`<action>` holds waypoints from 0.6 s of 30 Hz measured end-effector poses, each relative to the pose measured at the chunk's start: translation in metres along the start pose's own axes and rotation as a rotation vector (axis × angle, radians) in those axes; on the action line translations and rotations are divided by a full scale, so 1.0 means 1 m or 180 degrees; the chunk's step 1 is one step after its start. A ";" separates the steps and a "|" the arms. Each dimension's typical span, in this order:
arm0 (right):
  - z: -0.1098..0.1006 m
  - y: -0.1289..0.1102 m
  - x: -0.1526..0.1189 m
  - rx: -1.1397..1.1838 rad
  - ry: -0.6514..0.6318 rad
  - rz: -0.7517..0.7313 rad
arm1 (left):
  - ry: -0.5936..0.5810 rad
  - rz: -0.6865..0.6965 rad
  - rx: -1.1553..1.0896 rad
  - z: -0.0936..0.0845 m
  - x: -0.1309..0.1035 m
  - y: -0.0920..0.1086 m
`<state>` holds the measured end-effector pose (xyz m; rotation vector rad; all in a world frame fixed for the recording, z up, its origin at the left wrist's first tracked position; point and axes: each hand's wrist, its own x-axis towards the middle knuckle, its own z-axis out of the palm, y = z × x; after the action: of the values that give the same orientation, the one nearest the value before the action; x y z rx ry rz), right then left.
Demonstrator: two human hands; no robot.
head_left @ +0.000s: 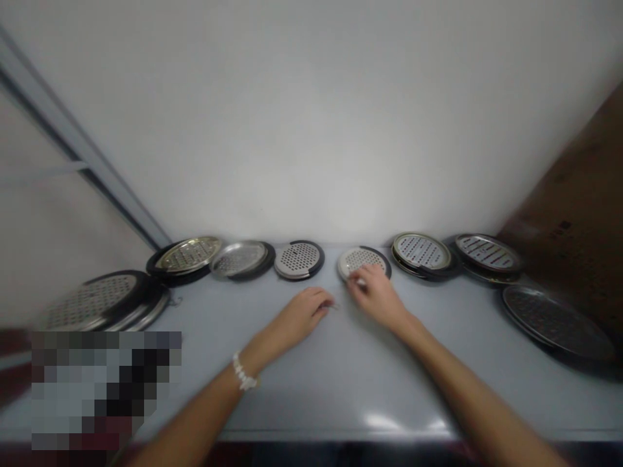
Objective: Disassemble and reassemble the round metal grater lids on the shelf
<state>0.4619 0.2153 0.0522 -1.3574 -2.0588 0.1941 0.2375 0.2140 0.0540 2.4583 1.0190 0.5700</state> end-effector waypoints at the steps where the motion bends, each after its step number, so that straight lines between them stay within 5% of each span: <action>1: 0.003 -0.006 -0.002 0.0153 -0.0265 -0.0201 | 0.0015 -0.0057 -0.0086 0.000 0.000 0.000; 5: 0.016 -0.018 -0.009 0.0327 -0.0863 -0.0424 | 0.0010 -0.0196 -0.0303 0.001 0.000 -0.002; 18: 0.018 -0.018 -0.013 0.0713 -0.1181 0.0147 | 0.0130 -0.0800 -0.0953 0.005 -0.003 -0.023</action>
<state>0.4404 0.1994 0.0411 -1.3036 -2.2211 0.7223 0.2248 0.2253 0.0370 2.0310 1.1459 0.6393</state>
